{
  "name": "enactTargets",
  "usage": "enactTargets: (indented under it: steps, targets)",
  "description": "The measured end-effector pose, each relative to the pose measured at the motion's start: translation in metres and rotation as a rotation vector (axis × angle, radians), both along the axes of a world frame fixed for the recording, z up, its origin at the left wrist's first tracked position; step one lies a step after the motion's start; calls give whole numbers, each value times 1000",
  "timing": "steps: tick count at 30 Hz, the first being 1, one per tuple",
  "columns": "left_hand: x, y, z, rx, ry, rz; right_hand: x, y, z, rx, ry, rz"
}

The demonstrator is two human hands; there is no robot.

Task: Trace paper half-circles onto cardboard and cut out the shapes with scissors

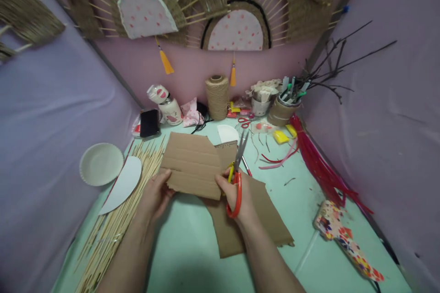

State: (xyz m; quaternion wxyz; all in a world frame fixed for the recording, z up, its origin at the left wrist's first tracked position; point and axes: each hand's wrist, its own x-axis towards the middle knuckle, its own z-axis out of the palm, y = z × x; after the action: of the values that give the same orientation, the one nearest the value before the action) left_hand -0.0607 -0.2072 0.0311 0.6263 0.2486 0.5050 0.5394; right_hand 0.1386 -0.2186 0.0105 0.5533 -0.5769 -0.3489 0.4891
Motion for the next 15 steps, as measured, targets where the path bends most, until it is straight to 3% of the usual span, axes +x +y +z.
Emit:
enactTargets:
  steps: [2, 4, 6, 10, 15]
  targets:
    - [18, -7, -4, 37, -64, -52, -9, 0, -7, 28, 70, -119]
    - [41, -14, -8, 42, -46, -191, -16, 0, -10, 42, 95, -227]
    - [62, -17, -11, 38, -24, -211, -19, 0, -7, 26, 70, -221]
    - [70, -7, -4, 102, -49, -39, -14, -7, 11, -10, -56, 8]
    - [37, 8, 13, 218, -9, 6, -2, -20, 30, -63, -346, 314]
